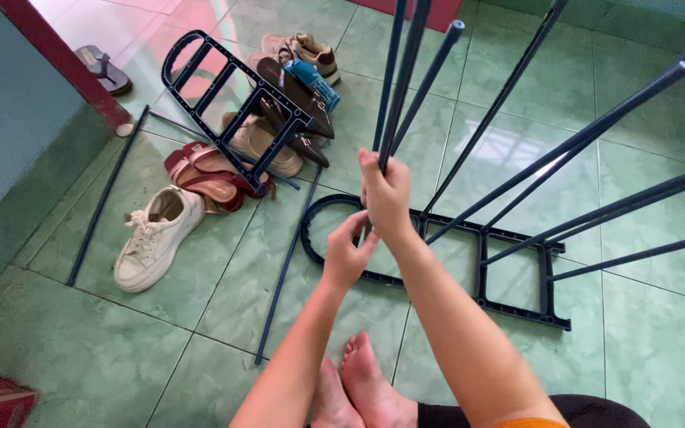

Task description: The person assembles a blue plastic rack by inserting thin blue poles into the base and connecting them to middle support pieces by hand.

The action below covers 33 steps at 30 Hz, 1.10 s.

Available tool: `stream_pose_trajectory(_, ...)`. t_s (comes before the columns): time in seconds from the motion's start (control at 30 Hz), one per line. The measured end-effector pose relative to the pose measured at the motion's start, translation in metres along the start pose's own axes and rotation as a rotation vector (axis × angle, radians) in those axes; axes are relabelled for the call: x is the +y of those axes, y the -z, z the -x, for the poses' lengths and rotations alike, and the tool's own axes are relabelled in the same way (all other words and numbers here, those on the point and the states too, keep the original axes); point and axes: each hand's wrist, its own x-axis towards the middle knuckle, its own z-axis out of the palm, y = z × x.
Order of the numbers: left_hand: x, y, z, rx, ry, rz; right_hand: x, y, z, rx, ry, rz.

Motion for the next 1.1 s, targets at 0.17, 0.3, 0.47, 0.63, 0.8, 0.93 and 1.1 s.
stream_pose_trajectory(0.17, -0.038, 0.006, -0.005, -0.015, 0.077, -0.049, 0.038, 0.005, 0.012, -0.064, -0.038, 0.025)
stream_pose_trajectory(0.3, -0.052, 0.012, 0.000, -0.028, 0.097, 0.021, 0.057, 0.005, 0.016, -0.070, -0.087, -0.049)
stream_pose_trajectory(0.47, -0.051, 0.016, 0.003, -0.003, 0.154, -0.046, 0.071, 0.006, 0.018, -0.075, -0.122, -0.109)
stream_pose_trajectory(0.63, -0.055, 0.018, 0.003, -0.015, 0.125, -0.061, 0.072, 0.008, 0.022, -0.083, -0.116, -0.070)
stream_pose_trajectory(0.8, -0.062, 0.013, 0.009, 0.009, 0.115, -0.116, 0.077, 0.012, 0.024, -0.102, -0.139, -0.085)
stream_pose_trajectory(0.93, -0.072, -0.001, 0.001, 0.002, 0.080, -0.031, 0.080, 0.025, 0.016, -0.122, -0.108, -0.055)
stream_pose_trajectory(1.1, -0.069, -0.020, -0.022, -0.149, 0.112, 0.228, 0.082, 0.052, 0.001, -0.103, -0.057, -0.047)
